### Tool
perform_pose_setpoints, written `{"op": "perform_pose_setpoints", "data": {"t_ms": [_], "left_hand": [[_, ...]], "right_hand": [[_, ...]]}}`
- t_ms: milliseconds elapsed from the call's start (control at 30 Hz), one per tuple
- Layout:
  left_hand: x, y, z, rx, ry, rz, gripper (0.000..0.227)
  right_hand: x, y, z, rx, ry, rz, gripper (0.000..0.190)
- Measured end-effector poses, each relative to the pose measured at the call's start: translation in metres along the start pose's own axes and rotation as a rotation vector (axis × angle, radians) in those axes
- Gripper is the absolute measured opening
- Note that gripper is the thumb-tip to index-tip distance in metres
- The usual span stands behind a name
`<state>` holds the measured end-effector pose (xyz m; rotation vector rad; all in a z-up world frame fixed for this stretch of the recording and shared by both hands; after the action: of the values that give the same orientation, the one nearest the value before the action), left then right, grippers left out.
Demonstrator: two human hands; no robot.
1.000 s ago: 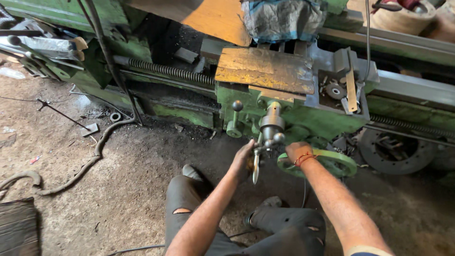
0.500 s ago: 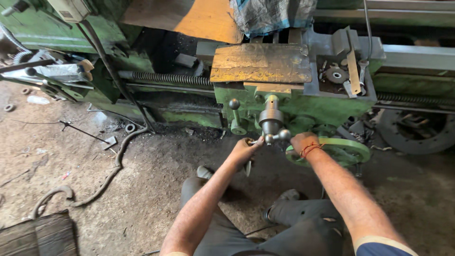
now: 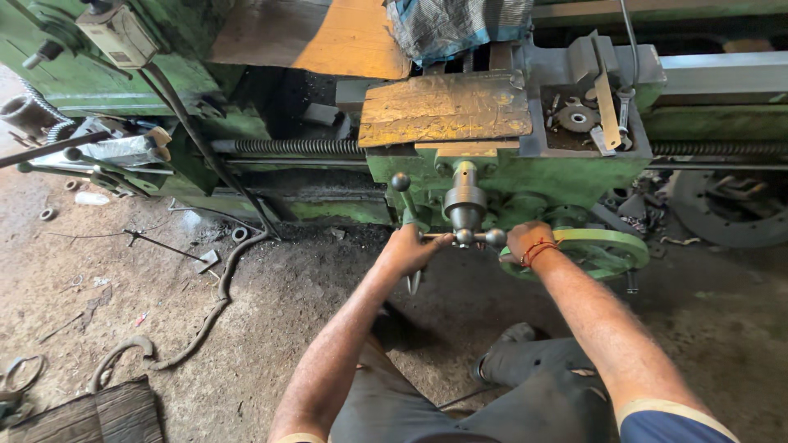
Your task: The person operates a lathe by turning various handwheels and manipulating levers on the machine's carriage to control the cutting tool's movement.
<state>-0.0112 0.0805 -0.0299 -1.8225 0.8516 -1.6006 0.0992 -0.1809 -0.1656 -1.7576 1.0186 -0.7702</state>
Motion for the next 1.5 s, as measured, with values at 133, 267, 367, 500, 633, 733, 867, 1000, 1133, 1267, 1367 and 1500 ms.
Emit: {"op": "perform_pose_setpoints", "data": {"t_ms": [133,267,367,500,633,733,867,1000,1133,1267,1367,1500], "left_hand": [[-0.018,0.003,0.006,-0.054,0.005,-0.052,0.063],[-0.042,0.033,0.000,-0.077,0.000,-0.896,0.042],[-0.020,0.056,-0.001,-0.061,0.015,-1.664,0.029],[0.007,0.060,-0.004,-0.004,0.137,-2.243,0.028],[0.012,0.058,0.003,-0.233,0.451,-2.397,0.029],[0.006,0.054,0.014,-0.197,0.464,-2.201,0.031],[0.008,0.043,0.020,-0.135,0.353,-1.900,0.031],[0.018,0.034,0.015,-0.129,0.263,-1.820,0.031],[0.025,0.028,0.011,-0.100,0.247,-1.746,0.030],[0.028,0.025,0.010,-0.092,0.217,-1.723,0.031],[0.030,0.025,0.009,-0.086,0.192,-1.709,0.031],[0.035,0.023,0.009,-0.099,0.194,-1.701,0.031]], "right_hand": [[-0.008,-0.017,-0.013,-0.022,-0.002,0.026,0.054],[-0.009,-0.018,-0.013,-0.020,0.012,0.041,0.054],[-0.004,-0.013,-0.009,-0.009,0.014,0.052,0.053],[0.006,0.009,0.005,0.029,0.017,0.042,0.051],[0.012,0.020,0.021,0.097,0.018,0.048,0.028],[0.009,0.019,0.015,-0.071,0.026,0.031,0.055],[0.000,0.004,0.005,0.003,0.013,-0.010,0.047],[-0.006,-0.009,-0.005,-0.037,0.019,-0.019,0.059],[-0.008,-0.012,-0.008,-0.055,0.018,-0.025,0.060],[-0.009,-0.010,-0.006,-0.060,0.024,-0.038,0.062],[-0.008,-0.005,-0.002,-0.077,0.038,-0.042,0.063],[-0.008,0.001,0.005,-0.106,0.058,-0.045,0.063]]}}
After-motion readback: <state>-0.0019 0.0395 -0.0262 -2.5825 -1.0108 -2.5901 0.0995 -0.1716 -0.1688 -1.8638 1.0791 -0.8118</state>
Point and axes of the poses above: each hand's wrist, its own z-axis towards the middle knuckle, its own y-axis out of the palm, x = y × z, the point moved 5 cm from there along z, towards the middle knuckle, and after that the axes turned 13 degrees about z, right-handed, at the moved point
